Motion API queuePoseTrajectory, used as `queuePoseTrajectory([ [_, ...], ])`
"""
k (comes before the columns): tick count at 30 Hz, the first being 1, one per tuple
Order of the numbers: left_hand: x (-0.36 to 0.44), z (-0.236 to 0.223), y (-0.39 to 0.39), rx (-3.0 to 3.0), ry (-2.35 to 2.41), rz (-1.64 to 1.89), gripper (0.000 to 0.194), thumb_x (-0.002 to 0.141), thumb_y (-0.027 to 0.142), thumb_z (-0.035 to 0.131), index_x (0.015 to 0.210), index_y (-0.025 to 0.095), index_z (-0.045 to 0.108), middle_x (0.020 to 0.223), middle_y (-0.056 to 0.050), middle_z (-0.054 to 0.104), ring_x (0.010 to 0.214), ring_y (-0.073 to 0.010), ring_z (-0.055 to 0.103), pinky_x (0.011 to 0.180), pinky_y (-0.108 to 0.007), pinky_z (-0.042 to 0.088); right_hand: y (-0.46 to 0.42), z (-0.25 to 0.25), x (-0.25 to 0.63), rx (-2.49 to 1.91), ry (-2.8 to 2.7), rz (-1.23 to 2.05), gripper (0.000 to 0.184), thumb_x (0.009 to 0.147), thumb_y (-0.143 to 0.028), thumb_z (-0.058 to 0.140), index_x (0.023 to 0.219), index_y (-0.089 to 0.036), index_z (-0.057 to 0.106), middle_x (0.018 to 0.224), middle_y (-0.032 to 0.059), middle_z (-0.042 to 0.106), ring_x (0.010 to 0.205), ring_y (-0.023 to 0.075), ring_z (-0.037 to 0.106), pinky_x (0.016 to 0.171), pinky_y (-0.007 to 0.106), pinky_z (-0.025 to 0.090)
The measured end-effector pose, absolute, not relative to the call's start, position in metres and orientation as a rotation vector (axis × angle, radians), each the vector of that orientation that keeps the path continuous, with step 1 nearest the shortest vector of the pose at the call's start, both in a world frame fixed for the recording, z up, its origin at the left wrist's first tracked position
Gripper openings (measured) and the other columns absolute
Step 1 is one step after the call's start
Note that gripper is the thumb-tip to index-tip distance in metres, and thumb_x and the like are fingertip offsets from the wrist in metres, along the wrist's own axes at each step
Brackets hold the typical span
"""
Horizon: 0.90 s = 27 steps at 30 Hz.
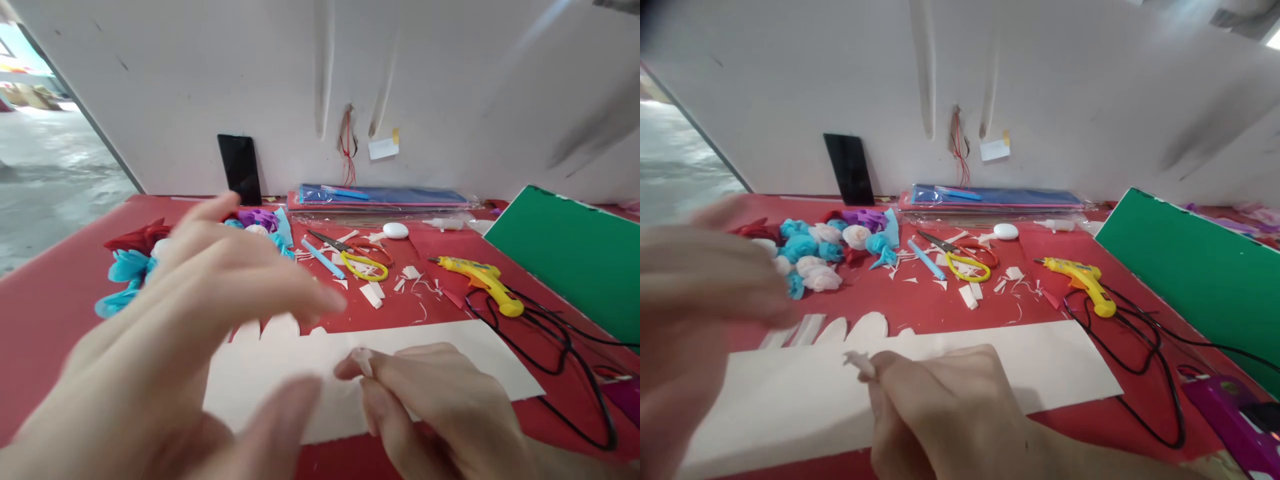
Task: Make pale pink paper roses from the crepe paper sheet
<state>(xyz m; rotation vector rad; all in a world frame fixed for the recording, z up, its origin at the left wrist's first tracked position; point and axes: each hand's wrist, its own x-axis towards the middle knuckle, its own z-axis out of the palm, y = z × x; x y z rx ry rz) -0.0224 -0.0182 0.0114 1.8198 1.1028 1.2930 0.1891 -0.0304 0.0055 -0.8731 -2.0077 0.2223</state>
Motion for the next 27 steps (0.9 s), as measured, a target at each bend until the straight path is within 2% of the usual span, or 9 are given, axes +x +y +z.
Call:
queuePoseTrajectory([
  [1, -0.017, 0.024, -0.012, 1.937, 1.125, 1.333, 0.012, 0.088, 0.036, 0.060, 0.095, 0.040, 0.068, 0.096, 0.007, 0.064, 0.098, -0.0198, 0.053, 0.093, -0.026, 0.043, -0.028, 0.012, 0.192, -0.842, -2.047, 0.327, 0.015, 0.094, -0.015, 0.046, 0.085, -0.021, 0.057, 0.059, -0.0053, 0.063, 0.051, 0.0072, 0.060, 0.058, 0.014, 0.049],
  [3, -0.008, 0.041, -0.005, 2.027, 1.093, 1.199, 0.015, 0.094, 0.038, 0.052, 0.092, 0.038, 0.067, 0.096, 0.011, 0.065, 0.094, -0.0124, 0.054, 0.074, -0.014, 0.043, -0.023, 0.023, 0.197, -0.741, -2.179, 0.715, 0.018, 0.097, -0.020, 0.044, 0.086, -0.020, 0.057, 0.067, -0.0040, 0.062, 0.055, 0.0066, 0.056, 0.057, 0.013, 0.047],
  [5, -0.003, 0.046, 0.000, 1.902, 1.012, 1.051, 0.018, 0.096, 0.037, 0.051, 0.088, 0.033, 0.066, 0.089, 0.012, 0.066, 0.082, -0.0079, 0.056, 0.067, -0.010, 0.042, -0.018, 0.032, 0.200, -0.835, -2.142, 1.104, 0.026, 0.101, -0.023, 0.039, 0.080, -0.021, 0.053, 0.066, -0.0061, 0.052, 0.057, 0.0052, 0.049, 0.056, 0.010, 0.043],
  [8, 0.000, 0.042, 0.002, 1.665, 0.819, 0.821, 0.020, 0.096, 0.038, 0.052, 0.087, 0.029, 0.067, 0.082, 0.010, 0.068, 0.080, -0.0077, 0.060, 0.077, -0.010, 0.045, -0.013, 0.036, 0.200, -0.814, -1.898, 1.579, 0.033, 0.103, -0.028, 0.037, 0.074, -0.021, 0.050, 0.071, -0.0061, 0.045, 0.066, 0.0051, 0.042, 0.066, 0.009, 0.040],
  [12, -0.001, 0.035, 0.000, 1.395, 0.662, 0.720, 0.021, 0.094, 0.040, 0.056, 0.086, 0.025, 0.068, 0.082, 0.006, 0.069, 0.080, -0.0077, 0.062, 0.078, -0.011, 0.048, -0.011, 0.031, 0.200, -0.629, -1.601, 2.060, 0.034, 0.102, -0.031, 0.040, 0.072, -0.018, 0.051, 0.074, -0.0040, 0.041, 0.068, 0.0072, 0.038, 0.075, 0.015, 0.041],
  [17, -0.001, 0.032, -0.002, 1.279, 0.561, 0.683, 0.022, 0.095, 0.038, 0.055, 0.086, 0.022, 0.067, 0.084, 0.005, 0.069, 0.085, -0.0072, 0.063, 0.082, -0.011, 0.049, -0.007, 0.013, 0.203, -0.488, -1.373, 2.232, 0.030, 0.097, -0.032, 0.051, 0.071, -0.016, 0.056, 0.066, -0.0026, 0.045, 0.065, 0.0084, 0.042, 0.068, 0.020, 0.039],
  [21, 0.001, 0.028, -0.003, 1.291, 0.548, 0.695, 0.018, 0.094, 0.034, 0.058, 0.087, 0.022, 0.069, 0.084, 0.006, 0.065, 0.083, -0.0050, 0.062, 0.080, -0.008, 0.047, -0.006, 0.002, 0.201, -0.293, -1.171, 2.290, 0.022, 0.092, -0.026, 0.054, 0.074, -0.016, 0.061, 0.056, -0.0053, 0.039, 0.055, 0.0082, 0.038, 0.057, 0.021, 0.035],
  [27, 0.000, 0.026, -0.009, 1.238, 0.570, 0.711, 0.015, 0.092, 0.034, 0.060, 0.086, 0.024, 0.069, 0.080, 0.007, 0.064, 0.079, -0.0046, 0.059, 0.078, -0.009, 0.047, -0.009, 0.000, 0.200, -0.282, -1.076, 2.381, 0.019, 0.087, -0.020, 0.054, 0.073, -0.015, 0.065, 0.052, -0.0061, 0.037, 0.049, 0.0069, 0.038, 0.052, 0.018, 0.033],
])
